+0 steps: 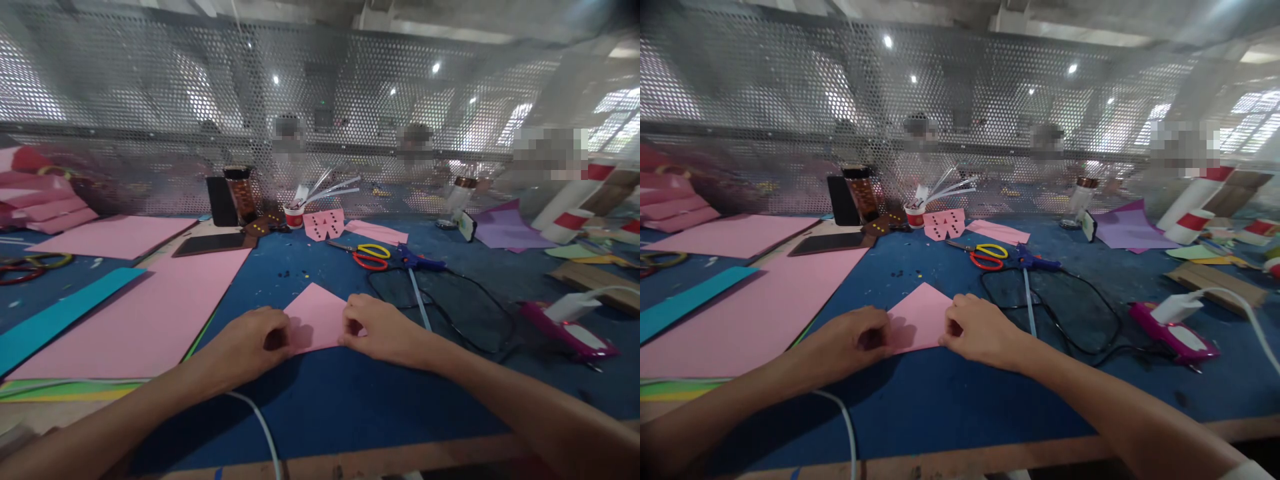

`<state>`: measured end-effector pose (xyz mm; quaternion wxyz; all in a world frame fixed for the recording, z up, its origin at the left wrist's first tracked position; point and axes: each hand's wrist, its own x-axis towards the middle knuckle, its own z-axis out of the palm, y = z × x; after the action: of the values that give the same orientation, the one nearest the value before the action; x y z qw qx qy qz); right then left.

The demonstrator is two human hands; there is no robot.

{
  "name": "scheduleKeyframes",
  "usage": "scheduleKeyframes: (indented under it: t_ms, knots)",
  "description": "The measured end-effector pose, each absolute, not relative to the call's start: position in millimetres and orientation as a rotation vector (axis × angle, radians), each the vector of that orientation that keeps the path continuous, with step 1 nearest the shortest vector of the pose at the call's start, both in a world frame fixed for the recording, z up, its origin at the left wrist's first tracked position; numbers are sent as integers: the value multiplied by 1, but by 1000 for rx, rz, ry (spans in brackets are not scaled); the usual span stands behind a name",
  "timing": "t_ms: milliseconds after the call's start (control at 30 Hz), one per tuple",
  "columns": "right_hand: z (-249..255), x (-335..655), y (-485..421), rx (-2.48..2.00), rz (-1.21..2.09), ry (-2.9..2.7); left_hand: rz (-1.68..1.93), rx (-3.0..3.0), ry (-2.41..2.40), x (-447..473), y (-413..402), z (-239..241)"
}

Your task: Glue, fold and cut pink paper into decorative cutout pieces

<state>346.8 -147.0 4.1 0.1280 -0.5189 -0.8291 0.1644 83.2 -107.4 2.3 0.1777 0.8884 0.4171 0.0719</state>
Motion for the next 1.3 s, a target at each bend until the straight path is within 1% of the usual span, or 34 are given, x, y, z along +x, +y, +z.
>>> scheduleKeyframes:
  t_ms: [300, 500, 767, 933, 1133, 1300]
  knots:
    - [3, 348, -147, -1462, 459, -2423, 278, 2635, 988, 81, -107, -1]
    - [5, 347, -147, -1489, 461, -2422, 246, 2784, 753, 78, -113, 3]
    - [9, 346, -148, -1503, 476, -2423, 218, 3079, 602, 75, -113, 0]
    - [8, 347, -147, -1486, 469, -2433, 214, 3190, 568, 76, -117, 1]
    - [9, 346, -148, -1498, 480, -2426, 275, 3183, 568, 81, -128, -1]
    - [8, 347, -147, -1477, 461, -2439, 254, 3212, 608, 83, -134, -4]
